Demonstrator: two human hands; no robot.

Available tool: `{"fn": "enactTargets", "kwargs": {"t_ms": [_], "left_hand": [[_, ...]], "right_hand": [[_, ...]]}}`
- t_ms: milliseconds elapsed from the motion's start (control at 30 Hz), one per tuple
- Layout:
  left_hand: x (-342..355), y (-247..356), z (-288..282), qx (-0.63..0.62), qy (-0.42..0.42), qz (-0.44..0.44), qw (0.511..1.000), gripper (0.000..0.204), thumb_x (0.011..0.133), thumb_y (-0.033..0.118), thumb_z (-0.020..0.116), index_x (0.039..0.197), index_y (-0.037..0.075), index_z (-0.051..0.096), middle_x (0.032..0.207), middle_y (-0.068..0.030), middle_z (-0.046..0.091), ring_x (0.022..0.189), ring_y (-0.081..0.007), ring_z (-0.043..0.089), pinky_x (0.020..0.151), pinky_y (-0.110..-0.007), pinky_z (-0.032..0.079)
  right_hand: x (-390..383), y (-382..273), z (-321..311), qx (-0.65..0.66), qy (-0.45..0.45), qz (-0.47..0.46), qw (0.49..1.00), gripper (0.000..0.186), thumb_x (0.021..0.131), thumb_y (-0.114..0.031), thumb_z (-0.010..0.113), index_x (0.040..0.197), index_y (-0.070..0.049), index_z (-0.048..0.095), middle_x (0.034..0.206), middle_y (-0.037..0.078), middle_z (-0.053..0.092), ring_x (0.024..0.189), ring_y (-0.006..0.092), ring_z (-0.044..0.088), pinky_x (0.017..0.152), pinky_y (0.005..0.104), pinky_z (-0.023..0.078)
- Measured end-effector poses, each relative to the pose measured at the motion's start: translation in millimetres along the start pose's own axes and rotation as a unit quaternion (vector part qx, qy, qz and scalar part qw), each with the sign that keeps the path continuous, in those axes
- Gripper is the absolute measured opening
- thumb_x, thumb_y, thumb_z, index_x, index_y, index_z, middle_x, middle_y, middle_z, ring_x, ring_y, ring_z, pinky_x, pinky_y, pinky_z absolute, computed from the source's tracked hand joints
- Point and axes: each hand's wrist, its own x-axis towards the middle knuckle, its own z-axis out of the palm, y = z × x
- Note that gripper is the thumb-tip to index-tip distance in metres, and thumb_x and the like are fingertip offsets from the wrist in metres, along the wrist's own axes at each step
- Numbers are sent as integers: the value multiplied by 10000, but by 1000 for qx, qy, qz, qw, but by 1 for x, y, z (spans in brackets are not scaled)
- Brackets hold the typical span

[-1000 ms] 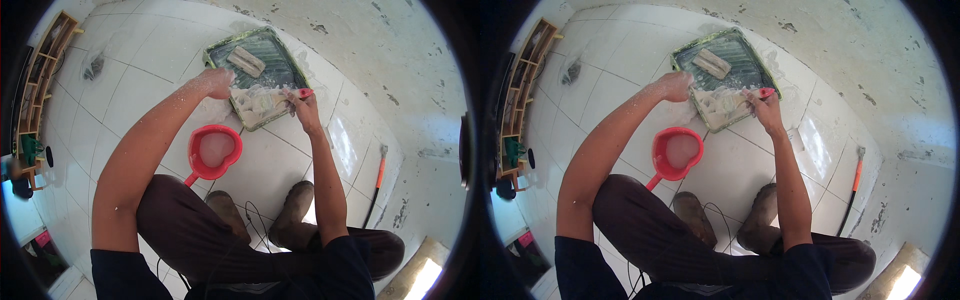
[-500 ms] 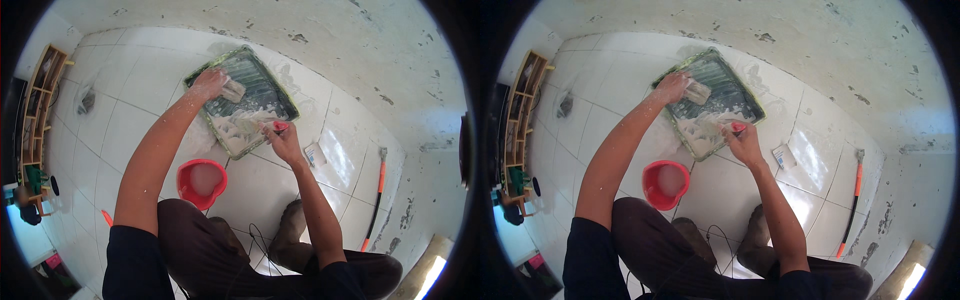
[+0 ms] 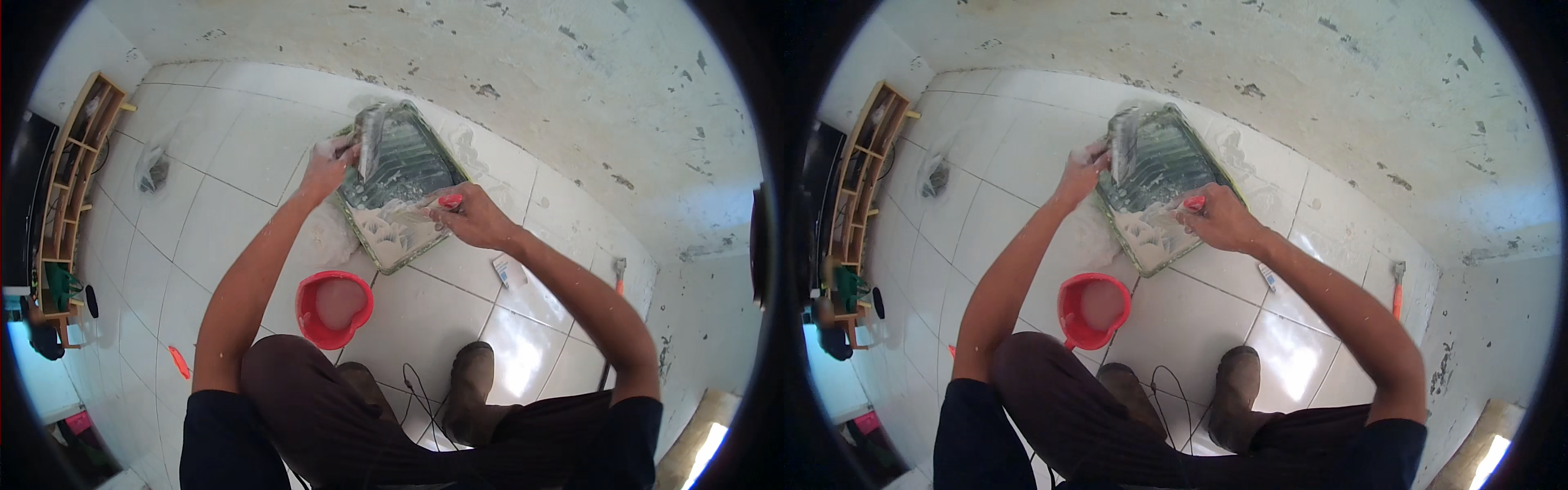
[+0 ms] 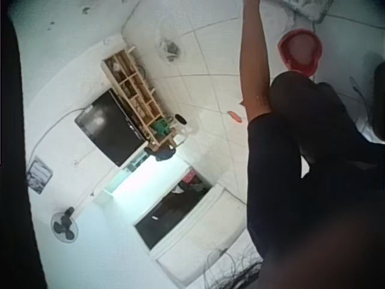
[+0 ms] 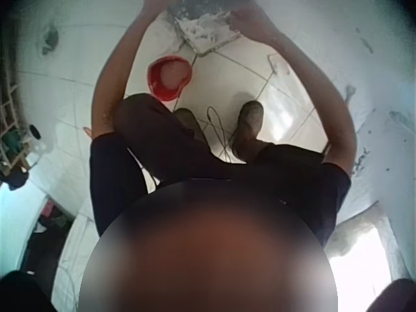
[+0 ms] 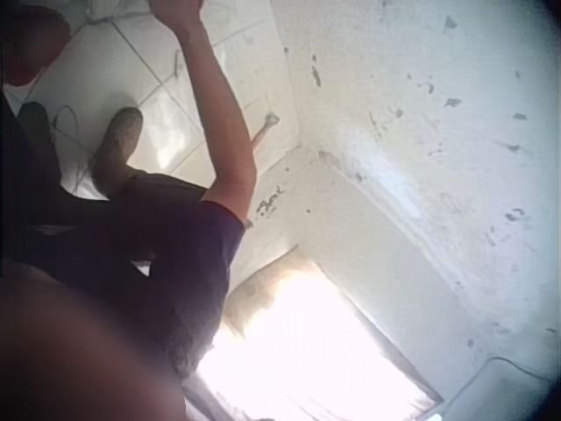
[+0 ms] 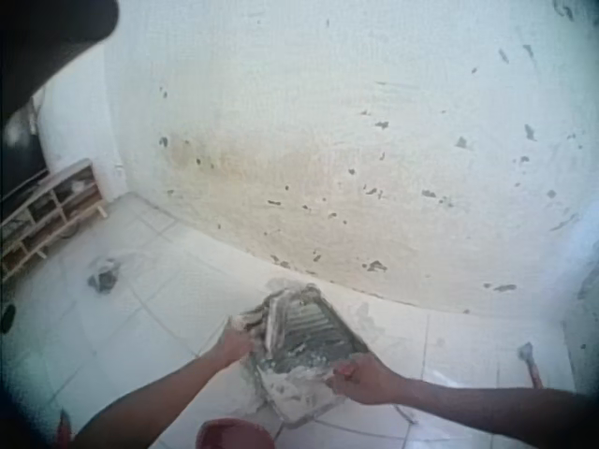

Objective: The person applies plaster to a wall using a putty knife and a brush.

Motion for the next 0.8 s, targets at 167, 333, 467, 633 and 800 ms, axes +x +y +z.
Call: {"fn": "enactTargets", "kwargs": {"t_ms": [167,333,467,633,800], "left_hand": [[-74,-14,13,-374,-5,-12,927,379,1017,206,607,1325,-12,574,1199,-52,681,1088,-115,634,971,-286,492],[-125,-25,19,-463,15,14,886,443,1027,150,570,1409,-48,463,1288,-87,639,1145,-142,621,1014,-296,489],[-158,20,35,-483,78,-72,869,399,1030,73,494,1407,-50,451,1312,-119,623,1183,-195,614,1063,-336,476],[-173,-5,42,-501,85,-93,856,361,1056,96,380,1370,-42,494,1305,-137,625,1202,-236,607,1093,-386,457],[-170,-11,54,-529,34,-92,843,345,1055,97,338,1317,-4,539,1214,-106,654,973,-180,622,840,-344,491]], "right_hand": [[-1,-22,-23,-6,-51,32,998,226,910,-135,655,1045,20,749,857,116,734,741,161,648,737,323,536],[-5,-21,-10,-12,-93,39,995,286,930,-123,635,1159,32,707,1003,137,741,896,167,679,844,309,529],[-24,-12,0,143,-24,146,979,393,969,-131,593,1277,109,547,1196,206,664,1008,236,678,906,333,537],[-36,37,14,326,4,122,938,381,1007,-110,493,1294,140,469,1263,243,609,1087,297,668,984,374,550],[-54,56,8,382,0,104,918,374,1017,-81,433,1265,177,542,1232,262,635,1101,306,670,1017,380,543]]}}
